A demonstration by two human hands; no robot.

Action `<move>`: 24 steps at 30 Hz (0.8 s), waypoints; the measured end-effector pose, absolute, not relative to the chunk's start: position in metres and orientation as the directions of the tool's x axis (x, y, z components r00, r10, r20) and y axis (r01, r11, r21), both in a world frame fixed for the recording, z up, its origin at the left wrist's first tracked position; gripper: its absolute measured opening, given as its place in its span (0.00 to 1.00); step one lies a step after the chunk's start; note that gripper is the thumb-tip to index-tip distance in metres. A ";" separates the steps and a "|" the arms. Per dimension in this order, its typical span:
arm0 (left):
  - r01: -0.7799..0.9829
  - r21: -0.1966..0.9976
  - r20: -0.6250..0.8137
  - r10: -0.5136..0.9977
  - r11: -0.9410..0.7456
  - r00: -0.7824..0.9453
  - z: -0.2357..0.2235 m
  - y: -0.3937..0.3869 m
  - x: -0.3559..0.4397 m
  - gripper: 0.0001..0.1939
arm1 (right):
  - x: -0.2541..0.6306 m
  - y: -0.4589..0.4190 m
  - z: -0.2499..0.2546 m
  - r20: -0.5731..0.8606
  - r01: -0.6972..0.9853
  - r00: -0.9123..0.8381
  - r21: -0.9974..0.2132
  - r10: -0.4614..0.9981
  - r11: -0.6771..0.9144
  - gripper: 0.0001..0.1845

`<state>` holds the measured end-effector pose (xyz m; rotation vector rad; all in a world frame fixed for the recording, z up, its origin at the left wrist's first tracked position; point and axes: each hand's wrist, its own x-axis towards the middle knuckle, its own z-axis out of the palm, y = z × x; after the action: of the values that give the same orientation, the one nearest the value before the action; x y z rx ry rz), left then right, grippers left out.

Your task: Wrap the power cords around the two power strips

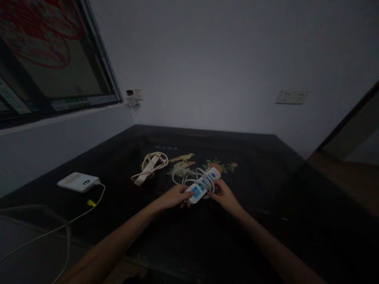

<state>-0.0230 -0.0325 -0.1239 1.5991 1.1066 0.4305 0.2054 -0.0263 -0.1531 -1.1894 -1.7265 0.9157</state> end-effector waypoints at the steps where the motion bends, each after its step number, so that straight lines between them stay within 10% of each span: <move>1: 0.421 0.907 -0.257 0.813 0.016 0.523 -0.125 -0.032 -0.014 0.22 | 0.216 -0.033 -0.151 0.217 0.369 -0.197 -0.887 0.956 0.277 0.08; 24: 0.569 0.746 -0.087 0.797 -0.345 0.598 -0.122 -0.038 0.008 0.19 | 0.256 -0.091 -0.116 0.083 0.500 -0.265 -0.840 0.961 0.211 0.09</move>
<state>0.0079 -0.0375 -0.1225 2.0552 1.0783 0.3776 0.2560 -0.0911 -0.1156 -1.3529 -1.8642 0.9466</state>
